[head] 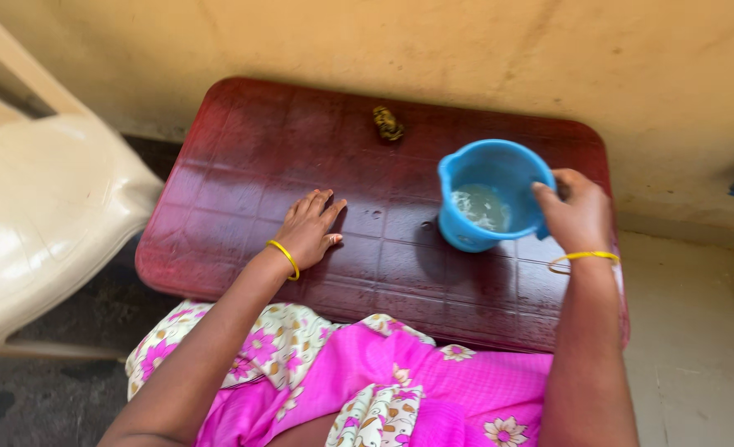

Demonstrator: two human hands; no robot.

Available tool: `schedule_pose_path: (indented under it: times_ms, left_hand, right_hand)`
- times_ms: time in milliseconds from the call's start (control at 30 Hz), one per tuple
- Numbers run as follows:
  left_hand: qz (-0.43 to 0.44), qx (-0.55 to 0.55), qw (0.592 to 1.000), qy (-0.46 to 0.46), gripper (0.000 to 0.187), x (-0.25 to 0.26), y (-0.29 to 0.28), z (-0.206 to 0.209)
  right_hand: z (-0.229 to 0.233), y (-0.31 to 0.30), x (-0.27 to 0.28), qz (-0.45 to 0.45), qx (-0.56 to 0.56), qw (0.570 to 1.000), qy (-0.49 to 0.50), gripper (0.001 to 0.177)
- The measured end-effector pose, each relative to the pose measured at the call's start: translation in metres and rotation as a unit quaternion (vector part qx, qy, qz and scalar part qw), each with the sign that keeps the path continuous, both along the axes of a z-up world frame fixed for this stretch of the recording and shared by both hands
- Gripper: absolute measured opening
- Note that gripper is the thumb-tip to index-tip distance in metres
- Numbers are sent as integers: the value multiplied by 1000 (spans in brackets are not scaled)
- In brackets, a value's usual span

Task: The person cleans a table by repeatedly wiping the surface with a cloth and then rinsing the cloth in a blue pitcher of water.

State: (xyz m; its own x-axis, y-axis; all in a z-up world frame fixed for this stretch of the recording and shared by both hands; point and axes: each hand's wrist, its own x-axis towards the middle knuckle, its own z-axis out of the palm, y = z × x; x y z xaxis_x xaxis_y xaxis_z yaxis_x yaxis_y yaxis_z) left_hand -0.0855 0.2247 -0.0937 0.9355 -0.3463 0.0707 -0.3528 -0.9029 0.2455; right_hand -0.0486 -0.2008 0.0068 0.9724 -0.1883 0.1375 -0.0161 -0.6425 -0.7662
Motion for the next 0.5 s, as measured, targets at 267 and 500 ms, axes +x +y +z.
schedule_pose_path:
  times_ms: [267,500]
  left_hand:
    - [3,-73,997,-1,66,16,10,-5]
    - [33,-2,998,50,72,27,7,-15]
  right_hand:
    - [-71,-50,39,61,42,992,-102,12]
    - [-97,5,198,139,115,983,-20,26]
